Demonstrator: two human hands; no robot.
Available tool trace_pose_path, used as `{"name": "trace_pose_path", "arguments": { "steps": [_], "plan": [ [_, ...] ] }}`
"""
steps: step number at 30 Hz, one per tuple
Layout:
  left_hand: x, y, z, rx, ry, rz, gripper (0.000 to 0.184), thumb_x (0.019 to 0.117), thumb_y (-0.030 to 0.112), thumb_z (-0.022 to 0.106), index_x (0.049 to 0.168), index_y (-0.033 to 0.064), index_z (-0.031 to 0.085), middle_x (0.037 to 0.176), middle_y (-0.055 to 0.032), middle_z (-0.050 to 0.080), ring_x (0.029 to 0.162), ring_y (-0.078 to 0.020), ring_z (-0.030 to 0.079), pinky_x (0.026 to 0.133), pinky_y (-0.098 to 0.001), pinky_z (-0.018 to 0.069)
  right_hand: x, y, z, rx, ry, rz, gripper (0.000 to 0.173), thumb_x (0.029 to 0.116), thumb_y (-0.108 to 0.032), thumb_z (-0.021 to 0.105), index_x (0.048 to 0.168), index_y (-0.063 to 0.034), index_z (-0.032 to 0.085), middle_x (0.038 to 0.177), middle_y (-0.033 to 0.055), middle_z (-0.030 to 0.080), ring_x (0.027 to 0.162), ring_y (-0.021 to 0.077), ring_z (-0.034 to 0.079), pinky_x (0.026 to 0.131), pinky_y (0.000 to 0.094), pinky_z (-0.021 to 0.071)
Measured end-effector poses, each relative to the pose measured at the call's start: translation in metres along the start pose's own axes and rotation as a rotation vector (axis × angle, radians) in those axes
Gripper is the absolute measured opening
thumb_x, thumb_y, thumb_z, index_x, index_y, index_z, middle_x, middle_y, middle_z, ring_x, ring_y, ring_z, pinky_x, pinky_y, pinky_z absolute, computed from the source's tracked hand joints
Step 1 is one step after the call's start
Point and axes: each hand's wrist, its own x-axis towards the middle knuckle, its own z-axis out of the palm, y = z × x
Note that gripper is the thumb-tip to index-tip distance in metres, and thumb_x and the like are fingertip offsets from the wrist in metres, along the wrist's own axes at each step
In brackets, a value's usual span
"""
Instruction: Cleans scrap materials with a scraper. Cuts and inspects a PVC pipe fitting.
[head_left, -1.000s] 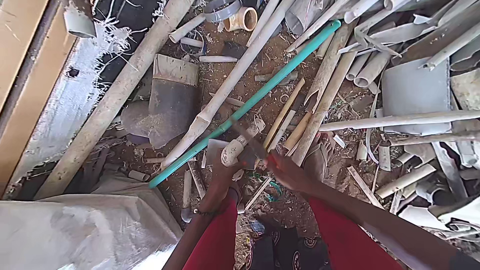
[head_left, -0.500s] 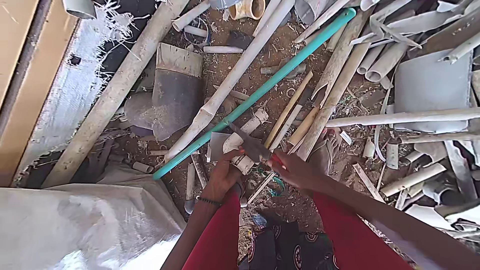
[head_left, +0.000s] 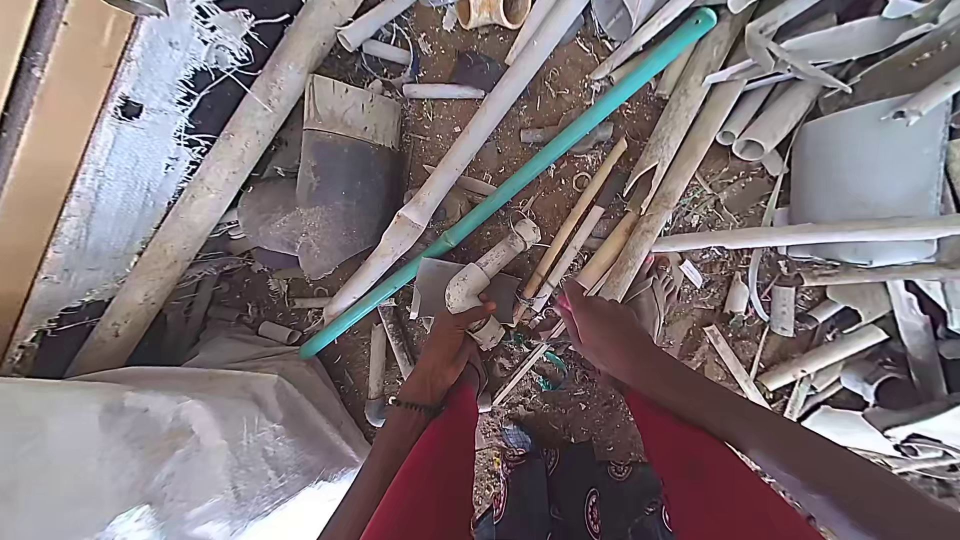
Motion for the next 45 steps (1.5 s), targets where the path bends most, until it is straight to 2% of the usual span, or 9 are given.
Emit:
{"name": "trace_pose_path", "arguments": {
  "steps": [4, 6, 10, 13, 20, 23, 28, 33, 45],
  "plan": [
    [0.0, -0.005, -0.01, 0.311, -0.02, 0.179, 0.071, 0.0812, -0.006, 0.077, 0.142, 0.0001, 0.04, 0.111, -0.0131, 0.065, 0.096, -0.0182, 0.069, 0.083, -0.0318, 0.0603, -0.01, 0.01, 0.008, -0.014, 0.019, -0.036, 0.044, 0.1115, -0.028, 0.038, 0.148, -0.0019, 0.039, 0.101, 0.0259, 0.067, 0.097, 0.0475, 0.069, 0.08, 0.058, 0.0547],
    [0.0, -0.005, -0.006, 0.371, -0.024, 0.215, 0.075, 0.0794, -0.002, 0.08, 0.143, 0.0005, 0.04, 0.113, -0.0128, 0.065, 0.098, -0.0175, 0.068, 0.084, -0.0315, 0.0598, -0.002, 0.017, 0.005, -0.028, 0.006, 0.084, 0.046, 0.112, -0.025, 0.037, 0.152, -0.0025, 0.033, 0.106, 0.0262, 0.067, 0.103, 0.0469, 0.068, 0.085, 0.057, 0.0537],
    [-0.002, -0.002, -0.007, 0.439, -0.013, 0.245, 0.079, 0.0775, 0.002, 0.082, 0.144, 0.0012, 0.04, 0.118, -0.0143, 0.063, 0.102, -0.0182, 0.068, 0.087, -0.0321, 0.0597, -0.013, 0.006, 0.013, -0.039, -0.016, -0.062, 0.042, 0.109, -0.02, 0.04, 0.147, -0.0014, 0.036, 0.099, 0.0241, 0.066, 0.094, 0.0453, 0.069, 0.078, 0.0554, 0.055],
    [0.001, -0.004, -0.005, 0.435, -0.019, 0.259, 0.078, 0.0777, 0.003, 0.082, 0.144, 0.0007, 0.04, 0.118, -0.014, 0.064, 0.102, -0.0182, 0.068, 0.087, -0.0327, 0.0599, 0.001, 0.007, 0.003, -0.054, -0.053, 0.082, 0.049, 0.1085, -0.014, 0.041, 0.153, -0.0021, 0.026, 0.108, 0.0249, 0.065, 0.104, 0.0438, 0.068, 0.086, 0.0538, 0.0545],
    [0.001, -0.003, -0.005, 0.49, -0.024, 0.25, 0.074, 0.0814, 0.016, 0.083, 0.143, 0.0019, 0.044, 0.118, -0.0125, 0.065, 0.104, -0.0165, 0.068, 0.09, -0.0324, 0.0587, 0.003, 0.009, 0.005, 0.013, -0.066, 0.092, 0.049, 0.1096, -0.02, 0.041, 0.153, -0.0027, 0.027, 0.107, 0.0236, 0.066, 0.106, 0.0429, 0.068, 0.088, 0.0538, 0.0539],
    [-0.001, -0.001, -0.009, 0.682, 0.024, 0.309, 0.07, 0.0801, 0.022, 0.085, 0.138, 0.0033, 0.049, 0.115, -0.012, 0.066, 0.104, -0.0162, 0.068, 0.091, -0.0347, 0.0575, -0.012, 0.004, 0.013, 0.019, -0.061, -0.087, 0.046, 0.1098, -0.022, 0.04, 0.15, -0.0017, 0.033, 0.099, 0.0236, 0.066, 0.096, 0.0447, 0.069, 0.081, 0.0559, 0.0549],
    [-0.008, 0.003, -0.006, 1.071, 0.024, 0.462, 0.062, 0.0856, 0.019, 0.081, 0.138, 0.004, 0.05, 0.119, -0.0165, 0.066, 0.108, -0.0258, 0.066, 0.097, -0.05, 0.0515, -0.006, 0.017, -0.009, -0.101, -0.065, 0.108, 0.049, 0.1115, -0.022, 0.038, 0.157, -0.0076, 0.028, 0.109, 0.025, 0.066, 0.105, 0.0446, 0.067, 0.086, 0.0544, 0.053],
    [-0.01, 0.006, -0.002, 1.246, 0.017, 0.664, 0.055, 0.0865, 0.016, 0.078, 0.136, 0.0055, 0.056, 0.123, -0.0162, 0.067, 0.116, -0.0361, 0.064, 0.101, -0.074, 0.0375, -0.012, 0.033, -0.002, -0.014, -0.026, 0.045, 0.044, 0.1118, -0.025, 0.038, 0.15, -0.0041, 0.034, 0.101, 0.0248, 0.066, 0.099, 0.0455, 0.068, 0.084, 0.0564, 0.0533],
    [-0.007, 0.005, -0.007, 1.396, -0.003, 0.805, 0.053, 0.0832, 0.004, 0.076, 0.134, 0.0069, 0.06, 0.125, -0.0145, 0.068, 0.119, -0.0368, 0.063, 0.105, -0.064, 0.0429, -0.023, 0.019, -0.007, -0.067, -0.053, 0.042, 0.043, 0.1122, -0.027, 0.038, 0.15, -0.0061, 0.036, 0.098, 0.023, 0.067, 0.098, 0.0441, 0.069, 0.082, 0.054, 0.0543]
  ]
}}
